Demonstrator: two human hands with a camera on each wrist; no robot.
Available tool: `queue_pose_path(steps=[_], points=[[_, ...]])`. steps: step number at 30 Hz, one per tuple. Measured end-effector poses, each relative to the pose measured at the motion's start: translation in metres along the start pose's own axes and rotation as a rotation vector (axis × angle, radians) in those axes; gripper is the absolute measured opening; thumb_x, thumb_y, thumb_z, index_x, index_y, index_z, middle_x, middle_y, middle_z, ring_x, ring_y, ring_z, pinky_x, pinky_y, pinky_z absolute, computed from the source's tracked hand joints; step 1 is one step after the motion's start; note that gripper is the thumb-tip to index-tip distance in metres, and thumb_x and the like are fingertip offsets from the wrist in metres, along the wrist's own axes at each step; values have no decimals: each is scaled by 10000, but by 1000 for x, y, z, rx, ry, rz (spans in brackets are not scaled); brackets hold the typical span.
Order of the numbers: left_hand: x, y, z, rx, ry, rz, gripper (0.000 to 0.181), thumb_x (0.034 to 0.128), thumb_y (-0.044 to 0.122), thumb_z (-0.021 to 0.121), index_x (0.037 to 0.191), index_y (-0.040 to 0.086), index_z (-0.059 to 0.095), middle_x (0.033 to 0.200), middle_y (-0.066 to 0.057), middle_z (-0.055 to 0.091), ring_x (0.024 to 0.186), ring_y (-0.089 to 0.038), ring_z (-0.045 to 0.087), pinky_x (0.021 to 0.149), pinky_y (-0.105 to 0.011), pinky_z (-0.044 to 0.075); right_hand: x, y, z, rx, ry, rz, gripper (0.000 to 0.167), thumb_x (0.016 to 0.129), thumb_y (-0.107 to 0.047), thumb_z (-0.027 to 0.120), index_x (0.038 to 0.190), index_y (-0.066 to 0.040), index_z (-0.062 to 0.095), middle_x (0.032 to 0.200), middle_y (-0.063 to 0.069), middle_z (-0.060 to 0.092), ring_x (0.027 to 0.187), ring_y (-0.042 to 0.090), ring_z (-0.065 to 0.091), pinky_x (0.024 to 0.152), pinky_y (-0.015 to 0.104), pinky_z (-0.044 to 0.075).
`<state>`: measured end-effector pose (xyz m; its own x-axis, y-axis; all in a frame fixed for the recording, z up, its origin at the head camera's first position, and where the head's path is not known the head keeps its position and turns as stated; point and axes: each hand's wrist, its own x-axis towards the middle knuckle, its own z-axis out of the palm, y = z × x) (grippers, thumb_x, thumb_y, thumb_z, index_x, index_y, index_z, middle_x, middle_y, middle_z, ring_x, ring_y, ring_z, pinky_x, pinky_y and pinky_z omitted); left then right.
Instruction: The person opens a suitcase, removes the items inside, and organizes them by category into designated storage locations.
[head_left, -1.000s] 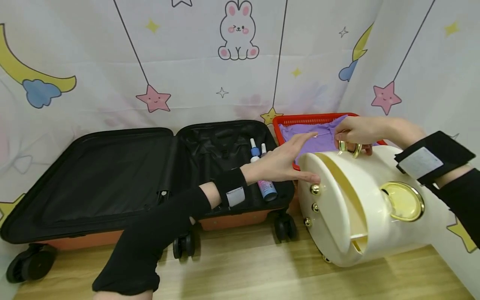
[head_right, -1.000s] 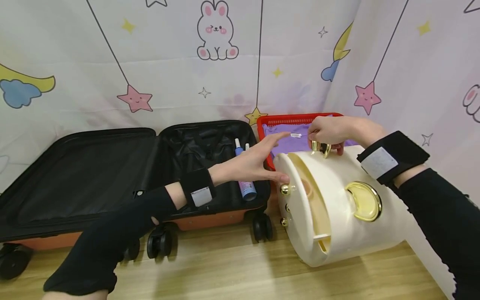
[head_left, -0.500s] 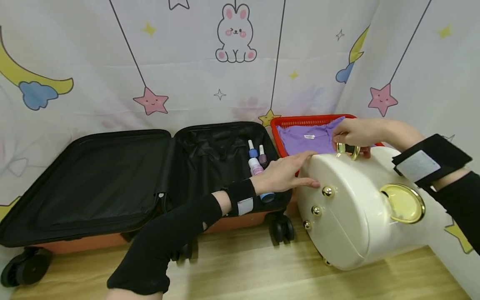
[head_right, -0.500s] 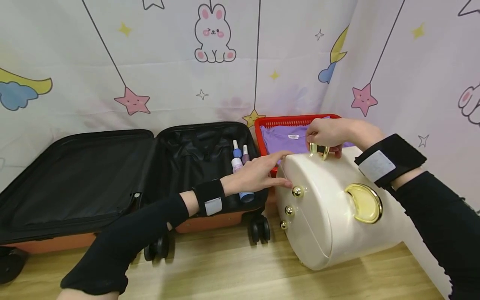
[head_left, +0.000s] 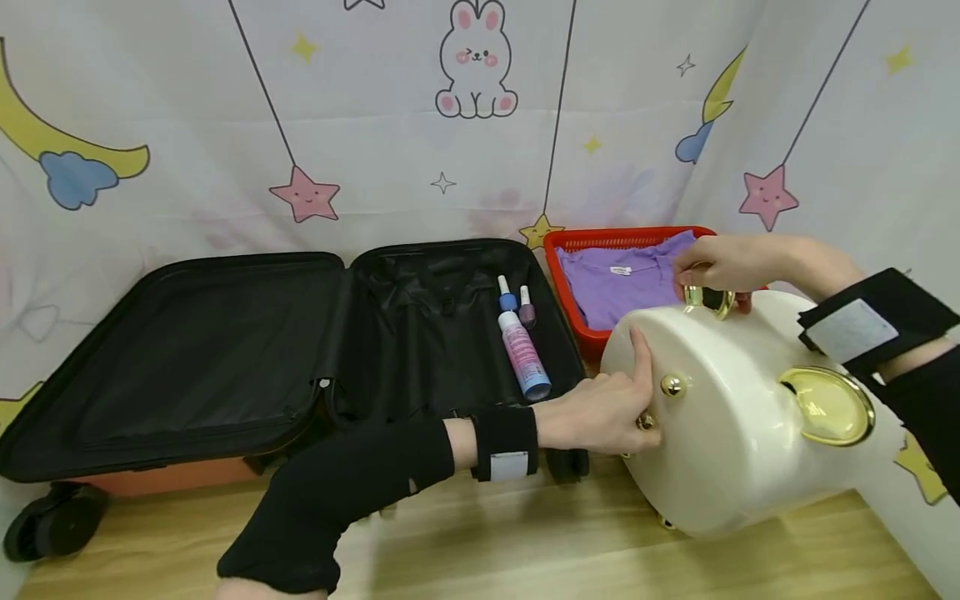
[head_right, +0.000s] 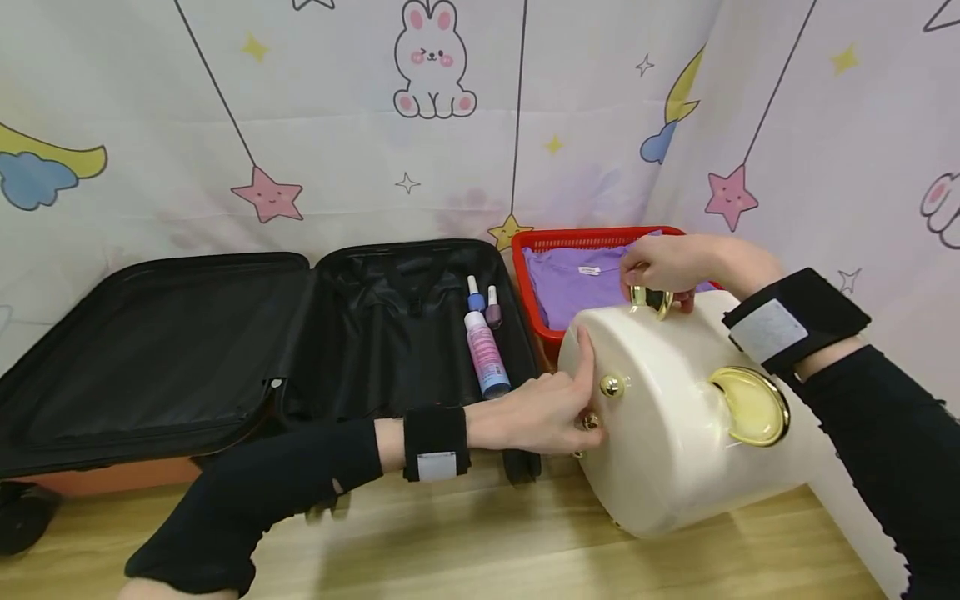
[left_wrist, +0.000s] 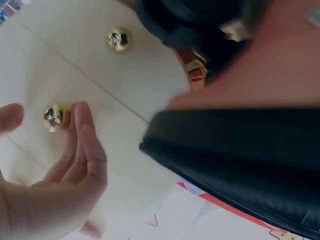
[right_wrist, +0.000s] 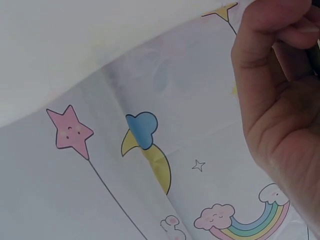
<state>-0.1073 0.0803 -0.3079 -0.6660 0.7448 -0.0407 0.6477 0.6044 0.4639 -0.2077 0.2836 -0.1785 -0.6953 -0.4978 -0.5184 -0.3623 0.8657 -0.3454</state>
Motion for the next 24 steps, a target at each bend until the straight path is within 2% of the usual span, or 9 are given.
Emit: queue_pose_path(steps=[4, 7, 13, 16, 19, 22, 24], points=[[5, -1, 3, -41, -8, 25, 1105, 953, 253, 656, 1538, -50, -230, 643, 53, 518, 495, -59, 528, 437, -184, 406, -2, 8, 1, -5, 20, 8, 240, 1065, -71, 384, 1036, -38, 621, 775, -7, 480, 554, 116, 550, 533, 304, 552], [6, -8, 0, -74, -24, 81, 1122, 930, 238, 694, 1555, -35, -198, 692, 50, 584, 541, -38, 544, 486, -148, 409, -4, 14, 2, -19, 38, -1, 244, 1063, -68, 393, 1039, -43, 634, 802, -6, 495, 564, 97, 532, 531, 294, 544], [-7, -26, -13, -127, -72, 172, 1037, 880, 179, 755, 1625, 81, 40, 724, 3, 699, 607, -12, 588, 563, -104, 420, -7, 23, 0, -28, 40, 6, 235, 1060, -66, 397, 1041, -43, 631, 799, 0, 486, 549, 106, 534, 516, 293, 541], [-12, -29, -16, -136, -98, 188, 1001, 894, 178, 742, 1630, 107, 67, 763, 4, 726, 642, 0, 604, 591, -96, 433, -8, 26, 0, -15, 27, 25, 233, 1055, -60, 397, 1044, -48, 629, 783, 4, 476, 536, 114, 542, 517, 298, 547], [-16, -33, -21, -153, -115, 200, 1011, 917, 253, 740, 1628, 99, 38, 830, 13, 762, 681, 21, 623, 605, -101, 453, -9, 28, 1, -2, 9, 28, 222, 1058, -75, 401, 1056, -46, 621, 800, 6, 484, 540, 121, 552, 526, 304, 555], [-14, -46, -30, -170, -57, 176, 946, 952, 324, 695, 1620, 80, 71, 873, 9, 764, 678, -10, 641, 607, -136, 480, -9, 27, 2, 3, 9, 27, 222, 1058, -79, 403, 1063, -44, 622, 816, 6, 490, 558, 118, 553, 529, 306, 558], [-11, -62, -39, -154, 11, 121, 843, 981, 326, 645, 1607, 67, 143, 900, -8, 758, 695, -64, 664, 637, -177, 508, -9, 27, 2, -2, 12, 26, 217, 1056, -73, 406, 1060, -42, 621, 799, 6, 492, 554, 118, 551, 525, 304, 555]])
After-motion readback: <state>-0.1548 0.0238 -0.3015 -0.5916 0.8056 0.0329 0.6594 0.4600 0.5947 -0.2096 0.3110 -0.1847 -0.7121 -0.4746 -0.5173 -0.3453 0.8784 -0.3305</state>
